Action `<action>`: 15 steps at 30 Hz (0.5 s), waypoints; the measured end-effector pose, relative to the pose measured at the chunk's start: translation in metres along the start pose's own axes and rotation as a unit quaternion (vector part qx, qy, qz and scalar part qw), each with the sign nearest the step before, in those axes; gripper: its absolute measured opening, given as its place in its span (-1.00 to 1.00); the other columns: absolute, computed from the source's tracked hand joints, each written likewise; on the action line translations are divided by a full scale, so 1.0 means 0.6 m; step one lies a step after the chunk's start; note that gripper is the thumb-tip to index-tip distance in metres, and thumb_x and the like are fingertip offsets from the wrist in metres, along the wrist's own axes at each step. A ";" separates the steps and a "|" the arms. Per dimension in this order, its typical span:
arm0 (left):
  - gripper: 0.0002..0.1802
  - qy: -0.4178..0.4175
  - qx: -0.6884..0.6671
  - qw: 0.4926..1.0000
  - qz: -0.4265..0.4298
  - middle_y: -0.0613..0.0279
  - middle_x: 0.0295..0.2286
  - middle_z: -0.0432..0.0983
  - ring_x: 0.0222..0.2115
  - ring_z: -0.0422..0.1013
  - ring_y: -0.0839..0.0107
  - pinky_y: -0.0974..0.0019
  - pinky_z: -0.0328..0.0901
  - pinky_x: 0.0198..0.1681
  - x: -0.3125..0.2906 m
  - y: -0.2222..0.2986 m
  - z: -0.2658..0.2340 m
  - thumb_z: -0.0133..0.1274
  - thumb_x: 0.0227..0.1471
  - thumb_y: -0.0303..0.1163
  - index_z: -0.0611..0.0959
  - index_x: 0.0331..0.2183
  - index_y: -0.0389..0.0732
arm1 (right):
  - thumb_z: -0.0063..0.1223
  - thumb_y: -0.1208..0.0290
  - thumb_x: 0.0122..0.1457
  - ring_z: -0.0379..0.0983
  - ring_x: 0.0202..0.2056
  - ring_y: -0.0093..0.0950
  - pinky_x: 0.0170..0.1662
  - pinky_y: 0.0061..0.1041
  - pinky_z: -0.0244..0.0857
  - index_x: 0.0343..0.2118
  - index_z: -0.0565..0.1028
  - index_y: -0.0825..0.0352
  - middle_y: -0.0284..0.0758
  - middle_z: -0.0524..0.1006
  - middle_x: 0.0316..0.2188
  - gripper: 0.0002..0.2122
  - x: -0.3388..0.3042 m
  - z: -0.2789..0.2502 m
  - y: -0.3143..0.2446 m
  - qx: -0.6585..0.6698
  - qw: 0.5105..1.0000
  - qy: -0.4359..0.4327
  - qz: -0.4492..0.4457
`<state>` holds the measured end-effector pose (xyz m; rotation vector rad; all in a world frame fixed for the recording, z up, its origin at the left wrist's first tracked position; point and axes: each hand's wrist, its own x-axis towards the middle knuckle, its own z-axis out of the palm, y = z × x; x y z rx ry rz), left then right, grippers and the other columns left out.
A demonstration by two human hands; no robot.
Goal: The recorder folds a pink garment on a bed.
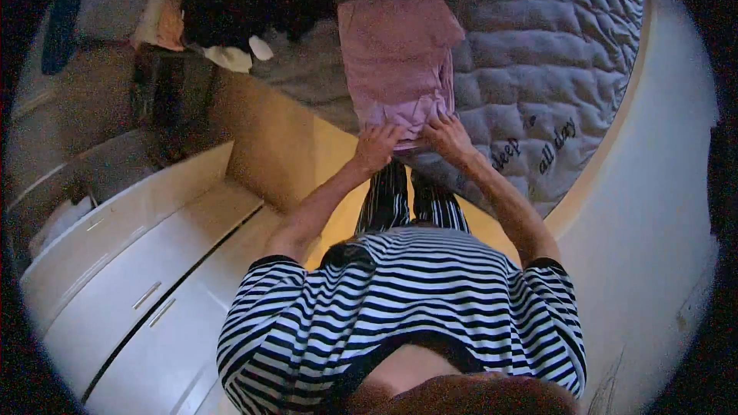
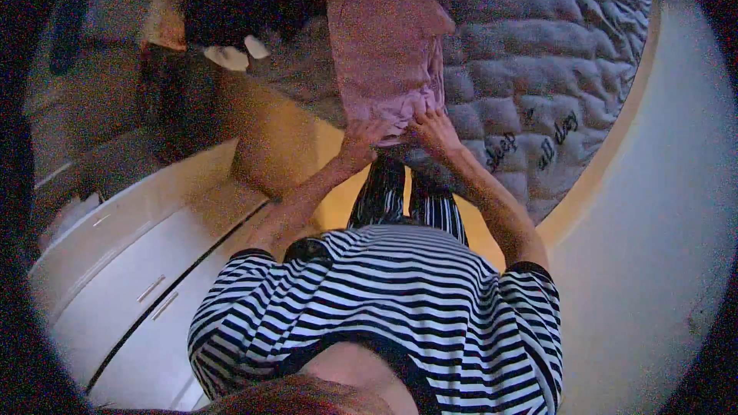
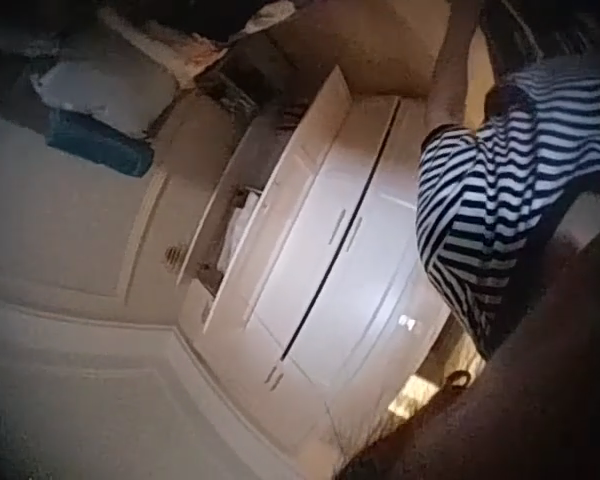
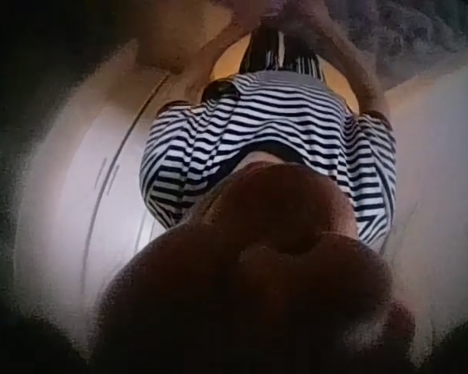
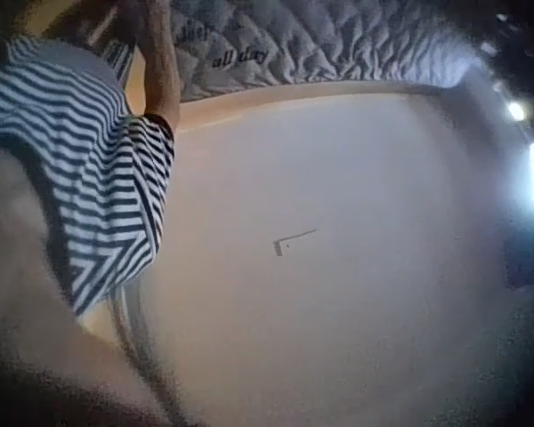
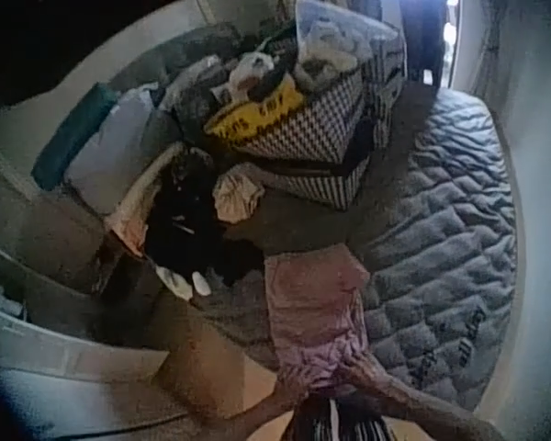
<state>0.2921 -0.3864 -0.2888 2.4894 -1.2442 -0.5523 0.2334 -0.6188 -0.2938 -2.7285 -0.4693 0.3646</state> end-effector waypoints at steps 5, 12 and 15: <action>-0.36 -0.001 -0.056 0.998 -0.042 0.07 -0.16 0.42 -0.18 0.39 0.11 0.05 0.25 -0.09 -0.053 0.021 0.059 0.13 -0.27 -0.46 0.45 -0.02 -0.22 | 0.04 0.47 -0.04 0.33 -0.11 -0.20 -0.02 -0.16 0.15 -0.29 0.48 0.24 -0.25 0.42 -0.27 -0.80 -0.045 0.052 -0.037 0.082 0.996 0.013 0.031; -0.33 -0.032 -0.161 0.986 -0.042 0.00 -0.12 0.44 -0.11 0.38 0.03 0.01 0.33 -0.15 -0.022 0.037 -0.020 0.03 -0.32 -0.46 0.45 -0.01 -0.15 | 0.07 0.48 -0.05 0.40 -0.25 -0.14 -0.23 -0.25 0.31 -0.32 0.50 0.25 -0.20 0.45 -0.37 -0.82 -0.034 -0.072 -0.034 0.133 0.983 -0.061 0.112; -0.34 0.004 -0.218 0.975 -0.035 -0.06 -0.20 0.48 -0.20 0.44 0.00 -0.03 0.35 -0.20 0.007 0.064 -0.105 0.10 -0.29 -0.41 0.42 -0.01 -0.17 | 0.06 0.46 -0.02 0.41 -0.28 -0.11 -0.22 -0.25 0.31 -0.32 0.51 0.28 -0.17 0.45 -0.36 -0.84 -0.030 -0.161 -0.025 0.152 0.976 -0.043 0.146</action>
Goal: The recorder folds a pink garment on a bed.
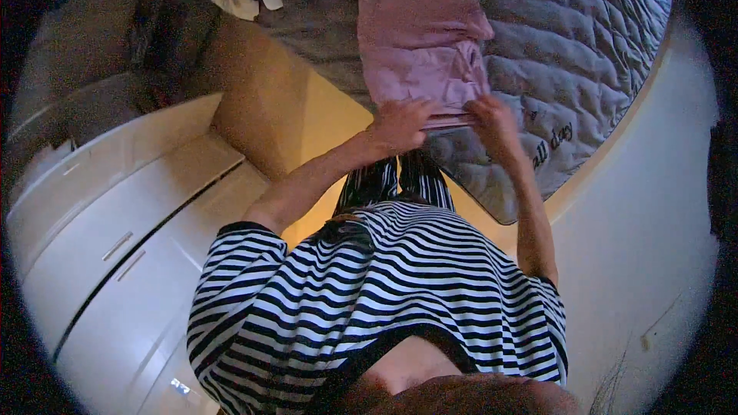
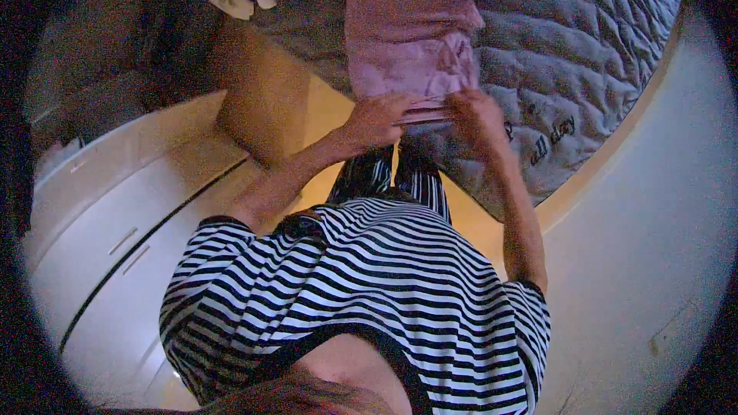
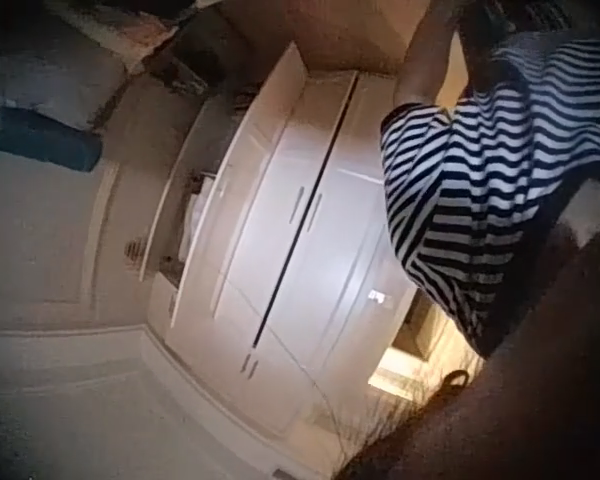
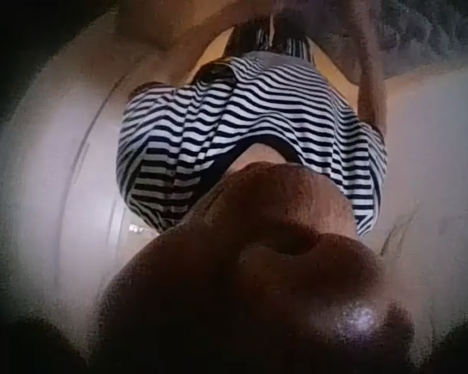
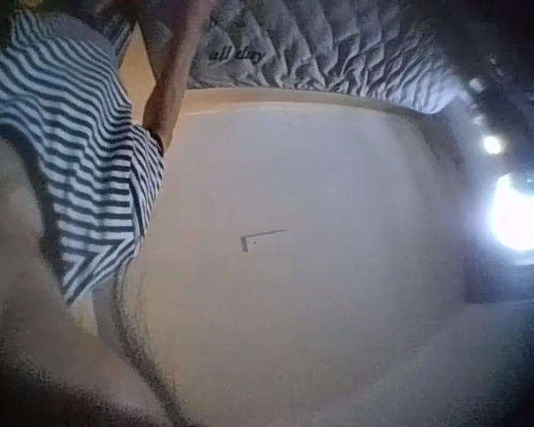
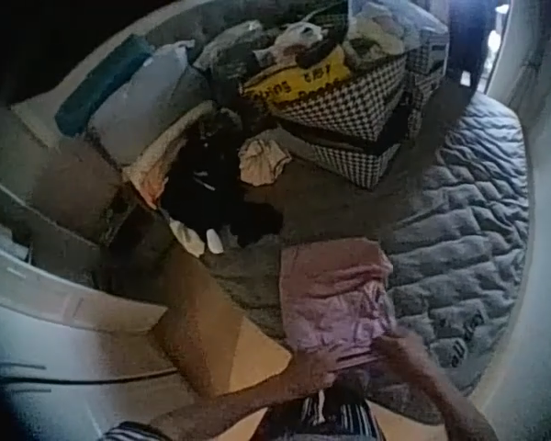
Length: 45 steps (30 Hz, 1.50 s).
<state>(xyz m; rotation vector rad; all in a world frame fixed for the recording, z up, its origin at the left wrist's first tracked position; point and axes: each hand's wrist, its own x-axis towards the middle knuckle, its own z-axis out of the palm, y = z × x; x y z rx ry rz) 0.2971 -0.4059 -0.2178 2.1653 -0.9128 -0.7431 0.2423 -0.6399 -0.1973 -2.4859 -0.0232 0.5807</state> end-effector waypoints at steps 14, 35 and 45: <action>-0.50 0.039 -0.579 0.811 0.073 0.12 -0.38 0.57 -0.37 0.50 0.29 0.17 0.38 -0.30 0.073 0.156 -0.149 0.16 -0.09 -0.29 0.50 -0.08 -0.24 | 0.12 0.41 0.04 0.45 -0.16 -0.32 -0.05 -0.41 0.32 -0.18 0.48 0.37 -0.26 0.50 -0.21 -0.73 0.079 -0.413 -0.130 -0.155 0.984 -0.071 -0.053; -0.31 0.006 -0.555 0.761 -0.337 0.21 0.02 0.33 0.01 0.30 0.28 0.19 0.22 0.07 0.168 -0.861 0.321 0.10 -0.01 -0.25 0.29 0.14 -0.18 | 0.09 0.38 0.07 0.28 0.06 -0.16 0.08 -0.21 0.21 -0.02 0.43 0.21 -0.16 0.37 0.02 -0.63 0.444 0.538 0.305 -0.074 0.994 0.079 0.014; -0.45 0.240 -0.183 0.931 -0.207 0.06 0.03 0.32 0.04 0.26 0.11 0.10 0.11 0.15 0.220 -0.695 0.261 0.04 0.02 -0.34 0.36 0.05 -0.29 | 0.10 0.45 0.03 0.28 0.06 -0.13 0.11 -0.21 0.17 0.06 0.40 0.21 -0.14 0.38 0.02 -0.55 0.369 0.448 0.417 -0.100 0.946 0.292 0.103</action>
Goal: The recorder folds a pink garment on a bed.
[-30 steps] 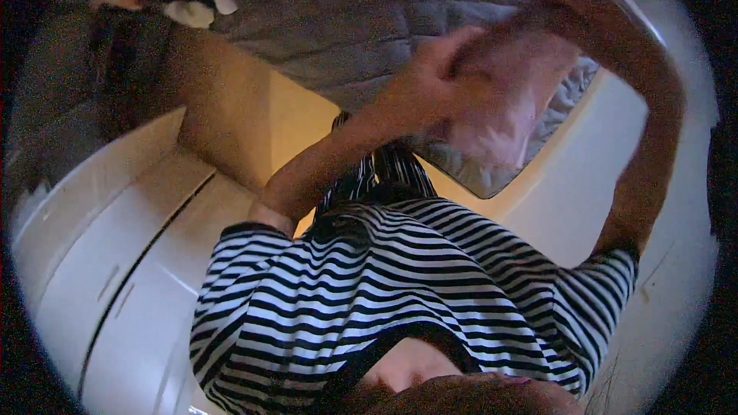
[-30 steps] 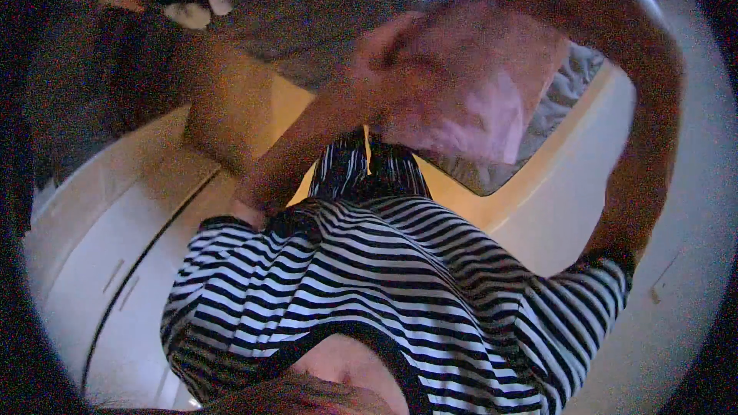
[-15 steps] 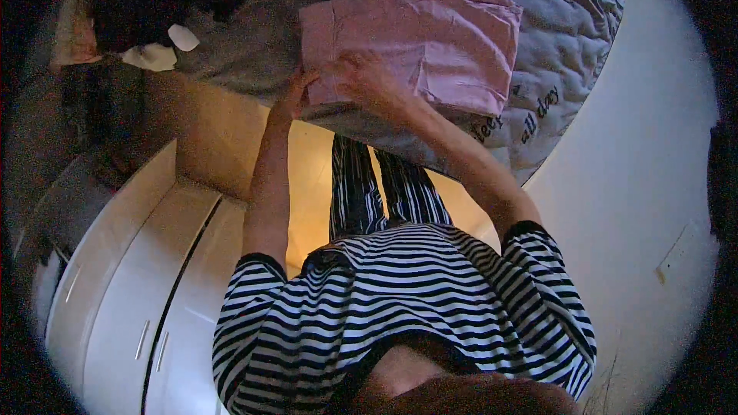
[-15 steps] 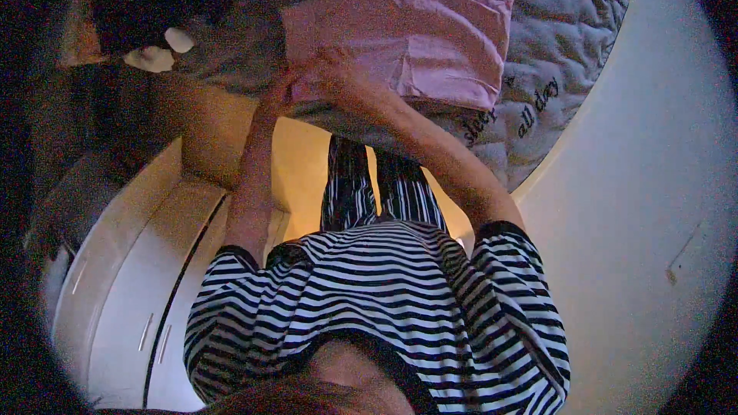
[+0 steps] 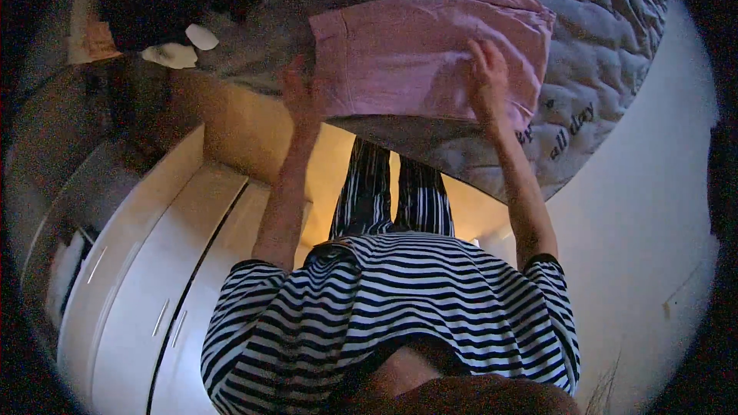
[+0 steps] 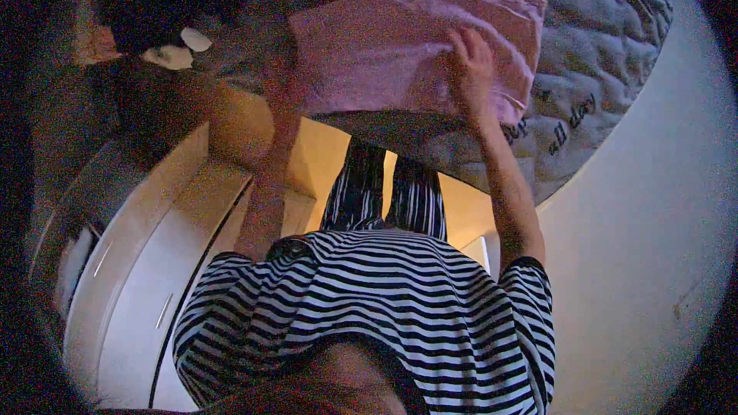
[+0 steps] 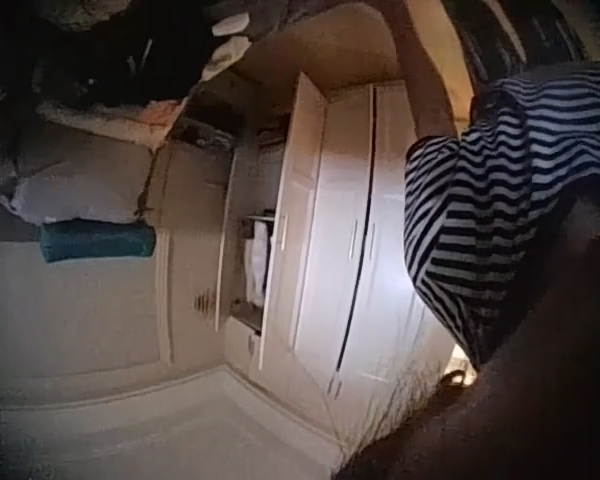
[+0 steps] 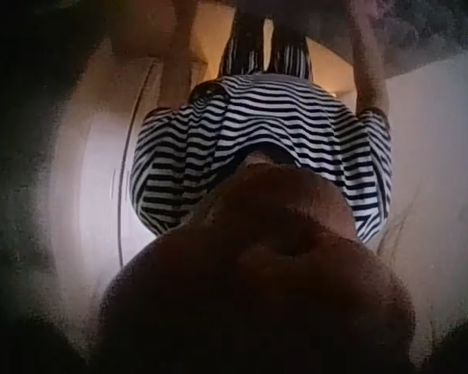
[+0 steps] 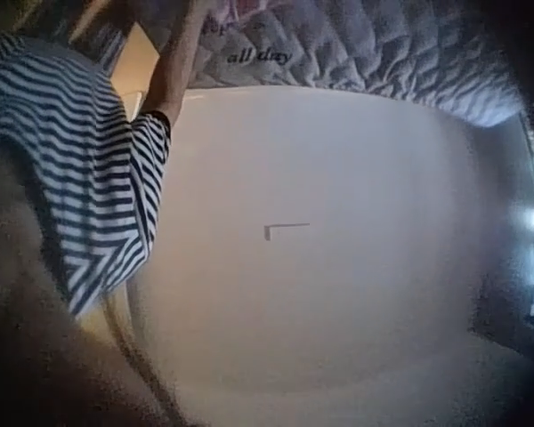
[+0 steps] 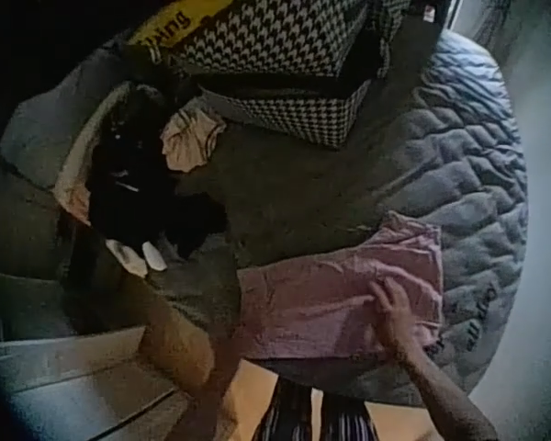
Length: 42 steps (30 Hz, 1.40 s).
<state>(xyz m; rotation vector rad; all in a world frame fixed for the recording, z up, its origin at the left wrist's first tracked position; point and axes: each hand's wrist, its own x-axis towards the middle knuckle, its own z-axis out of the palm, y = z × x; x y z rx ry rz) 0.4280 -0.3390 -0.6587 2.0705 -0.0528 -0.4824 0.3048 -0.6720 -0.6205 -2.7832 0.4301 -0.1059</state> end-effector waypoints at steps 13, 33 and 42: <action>-0.35 -0.056 0.385 0.857 0.339 0.00 0.14 0.15 0.16 0.08 -0.02 -0.13 -0.05 0.21 0.117 0.038 0.247 -0.05 0.05 -0.16 0.27 0.17 -0.08 | -0.03 0.01 0.13 0.09 0.23 -0.37 0.26 -0.11 -0.09 0.16 0.32 -0.01 -0.43 0.22 0.22 -0.49 0.079 0.107 0.290 0.000 0.999 0.019 -0.033; -0.44 -0.044 0.365 0.848 0.383 -0.11 0.12 0.16 0.12 0.10 -0.09 -0.16 -0.06 0.18 0.054 0.065 0.348 -0.06 0.07 -0.26 0.33 0.11 -0.18 | -0.04 0.09 0.17 0.01 0.26 -0.28 0.25 -0.08 -0.13 0.18 0.27 0.02 -0.35 0.18 0.24 -0.50 -0.231 -0.016 0.401 -0.214 0.967 0.012 0.139; -0.44 -0.088 0.196 0.843 0.493 0.07 0.01 0.31 0.15 0.11 0.05 -0.08 -0.04 0.19 -0.004 0.209 0.546 0.06 -0.20 -0.53 0.50 -0.03 -0.08 | 0.05 0.25 0.17 0.48 -0.40 -0.40 -0.28 -0.41 0.34 -0.18 0.49 0.40 -0.22 0.55 -0.42 -0.71 -0.305 -0.139 0.449 0.275 0.844 0.030 0.459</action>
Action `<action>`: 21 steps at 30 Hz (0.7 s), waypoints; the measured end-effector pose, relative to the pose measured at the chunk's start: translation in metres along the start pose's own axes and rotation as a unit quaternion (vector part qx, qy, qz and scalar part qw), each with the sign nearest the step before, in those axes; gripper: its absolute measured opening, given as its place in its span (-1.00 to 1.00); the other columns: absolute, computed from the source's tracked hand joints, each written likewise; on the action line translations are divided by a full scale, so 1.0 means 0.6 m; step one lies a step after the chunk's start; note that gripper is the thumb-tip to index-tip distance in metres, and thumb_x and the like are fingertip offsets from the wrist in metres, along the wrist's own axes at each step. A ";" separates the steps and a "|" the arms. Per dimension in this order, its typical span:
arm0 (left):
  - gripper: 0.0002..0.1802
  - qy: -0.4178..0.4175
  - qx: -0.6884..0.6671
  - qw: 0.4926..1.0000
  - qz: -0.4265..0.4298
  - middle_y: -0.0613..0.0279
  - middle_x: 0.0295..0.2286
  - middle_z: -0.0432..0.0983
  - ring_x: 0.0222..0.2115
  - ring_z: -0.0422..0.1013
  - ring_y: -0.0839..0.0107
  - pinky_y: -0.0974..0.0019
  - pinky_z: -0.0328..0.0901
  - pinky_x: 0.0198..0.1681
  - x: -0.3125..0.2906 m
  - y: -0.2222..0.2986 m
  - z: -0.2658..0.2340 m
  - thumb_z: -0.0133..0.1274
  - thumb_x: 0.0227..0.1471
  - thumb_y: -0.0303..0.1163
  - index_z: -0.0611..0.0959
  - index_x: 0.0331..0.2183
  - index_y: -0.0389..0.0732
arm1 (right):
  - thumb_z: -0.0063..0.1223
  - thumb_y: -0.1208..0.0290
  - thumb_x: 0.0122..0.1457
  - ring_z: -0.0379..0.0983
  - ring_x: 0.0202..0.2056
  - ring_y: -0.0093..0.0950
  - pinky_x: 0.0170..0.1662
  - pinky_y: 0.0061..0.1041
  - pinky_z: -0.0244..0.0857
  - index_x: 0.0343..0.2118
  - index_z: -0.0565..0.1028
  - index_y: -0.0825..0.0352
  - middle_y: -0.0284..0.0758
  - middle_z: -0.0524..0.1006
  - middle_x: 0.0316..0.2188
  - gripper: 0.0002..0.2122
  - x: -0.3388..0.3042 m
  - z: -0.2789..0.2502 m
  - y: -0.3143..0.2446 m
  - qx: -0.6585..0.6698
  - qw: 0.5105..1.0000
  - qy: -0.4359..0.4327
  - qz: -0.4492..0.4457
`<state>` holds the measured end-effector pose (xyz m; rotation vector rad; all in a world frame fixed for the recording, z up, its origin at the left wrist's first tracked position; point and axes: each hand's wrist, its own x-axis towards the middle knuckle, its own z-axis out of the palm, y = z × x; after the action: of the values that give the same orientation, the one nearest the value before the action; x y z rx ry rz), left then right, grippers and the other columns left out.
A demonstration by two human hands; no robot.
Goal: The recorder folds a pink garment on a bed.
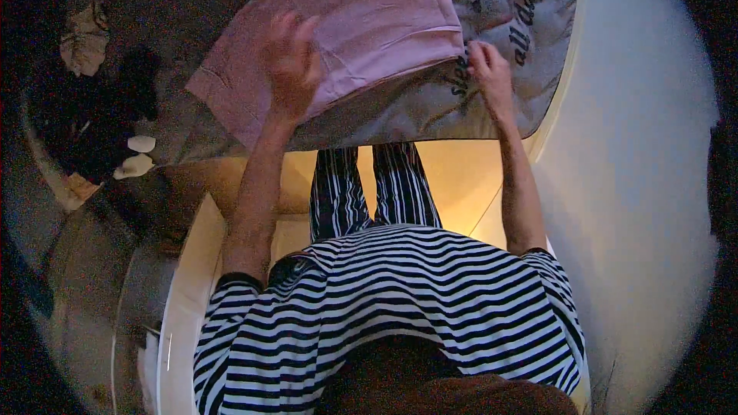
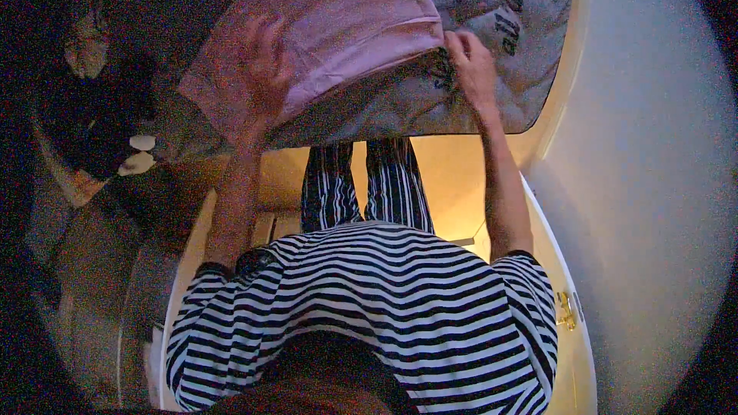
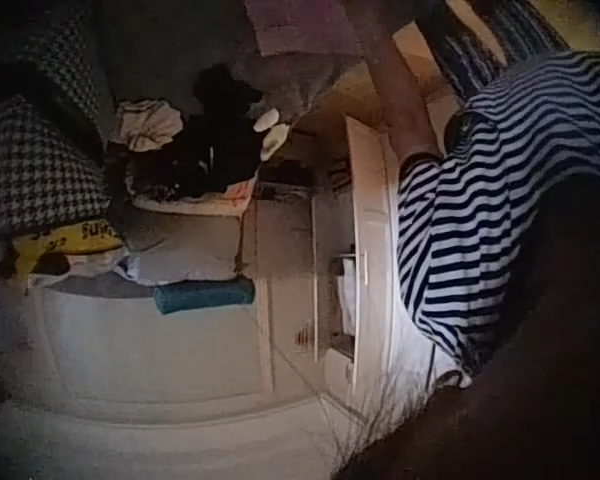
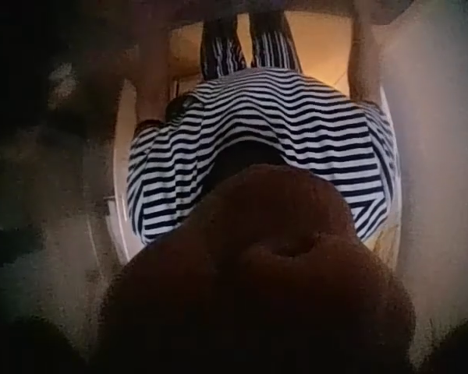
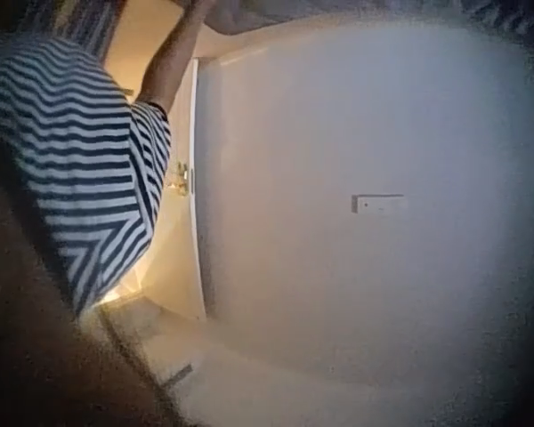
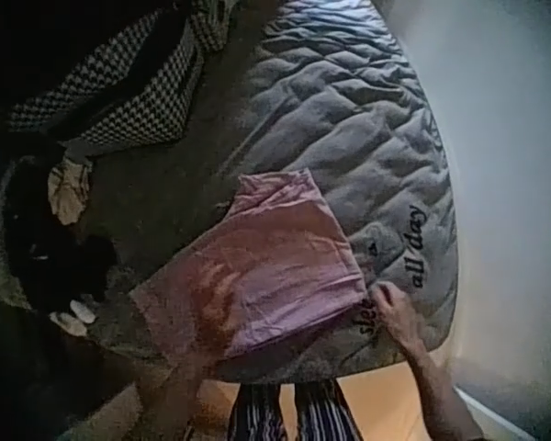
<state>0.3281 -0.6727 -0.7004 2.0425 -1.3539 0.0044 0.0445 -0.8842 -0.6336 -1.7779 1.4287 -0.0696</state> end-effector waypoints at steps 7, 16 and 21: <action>-0.53 -0.085 -0.044 0.991 0.091 -0.05 0.07 0.28 0.12 0.16 -0.01 -0.06 -0.05 0.19 0.225 0.097 0.157 -0.20 0.17 -0.21 0.41 0.06 -0.19 | 0.07 0.09 0.10 0.51 -0.35 -0.19 -0.30 -0.26 0.32 -0.30 0.50 0.32 -0.15 0.55 -0.44 -0.66 0.015 0.011 0.013 -0.072 0.993 -0.078 -0.055; -0.47 -0.074 0.071 0.994 0.048 -0.04 0.18 0.09 0.23 -0.07 0.01 -0.15 -0.32 0.26 0.178 0.096 0.135 -0.17 0.12 -0.15 0.40 0.10 -0.13 | -0.13 0.18 0.21 0.46 -0.39 -0.10 -0.32 -0.28 0.28 -0.37 0.48 0.35 -0.08 0.52 -0.48 -0.70 -0.100 -0.022 0.015 -0.176 0.981 -0.074 -0.020; -0.46 -0.071 0.075 0.994 0.040 -0.03 0.20 0.06 0.25 -0.11 0.03 -0.13 -0.33 0.27 0.191 0.068 0.141 -0.16 0.12 -0.13 0.40 0.11 -0.10 | -0.13 0.18 0.24 0.36 -0.56 -0.48 -0.42 -0.49 0.22 -0.45 0.49 0.39 -0.31 0.45 -0.60 -0.66 -0.108 -0.048 0.066 -0.090 0.995 -0.045 0.028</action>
<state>0.3178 -0.8206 -0.7034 2.1456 -1.5652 -0.0030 -0.0241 -0.8470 -0.6115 -1.8591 1.4567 0.1707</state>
